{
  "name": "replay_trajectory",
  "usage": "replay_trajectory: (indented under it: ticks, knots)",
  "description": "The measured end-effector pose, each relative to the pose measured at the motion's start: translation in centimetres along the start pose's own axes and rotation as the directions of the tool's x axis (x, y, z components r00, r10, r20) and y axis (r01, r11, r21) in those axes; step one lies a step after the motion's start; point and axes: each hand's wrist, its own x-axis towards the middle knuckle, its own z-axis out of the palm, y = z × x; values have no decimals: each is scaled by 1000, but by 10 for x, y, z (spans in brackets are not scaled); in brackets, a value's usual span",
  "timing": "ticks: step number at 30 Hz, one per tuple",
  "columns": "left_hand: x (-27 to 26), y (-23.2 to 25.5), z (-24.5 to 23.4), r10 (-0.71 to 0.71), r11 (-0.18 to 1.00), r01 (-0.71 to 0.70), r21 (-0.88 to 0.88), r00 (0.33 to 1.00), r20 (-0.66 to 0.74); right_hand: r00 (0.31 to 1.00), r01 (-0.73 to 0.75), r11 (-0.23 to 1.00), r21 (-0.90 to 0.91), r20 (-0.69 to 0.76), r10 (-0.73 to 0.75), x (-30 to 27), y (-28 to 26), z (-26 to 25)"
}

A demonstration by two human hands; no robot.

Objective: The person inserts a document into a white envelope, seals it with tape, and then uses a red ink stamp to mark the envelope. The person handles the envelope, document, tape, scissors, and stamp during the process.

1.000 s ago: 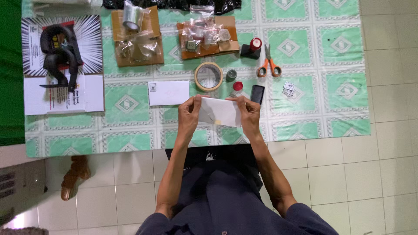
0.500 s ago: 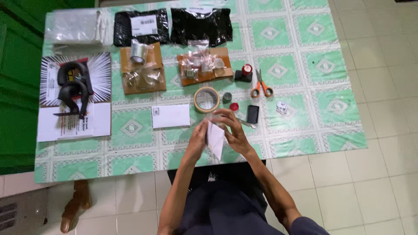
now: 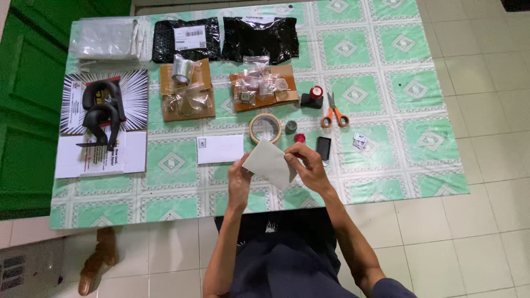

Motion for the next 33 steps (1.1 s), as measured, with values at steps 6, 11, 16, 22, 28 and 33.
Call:
replay_trajectory:
  ticks: [6,11,16,22,28,33]
  knots:
    - [-7,14,10,84,921,-50,387,994,-73,1000,13,999,-42,22,-12,1,-5,-1]
    - [-8,22,19,84,912,-62,405,996,-37,999,-45,999,-2,-15,45,-1,-3,0]
    - [-7,29,20,30,804,12,595,998,-60,999,-14,994,-109,48,19,-1,-10,1]
    - [-10,34,23,77,792,-50,608,997,-18,988,124,956,-265,124,-94,1,-32,3]
    - [-11,21,25,216,769,-163,618,976,-11,989,124,945,-303,114,-94,0,-37,11]
    - [-5,7,15,233,843,-105,528,955,-183,998,-66,968,-243,-38,59,-6,-20,4]
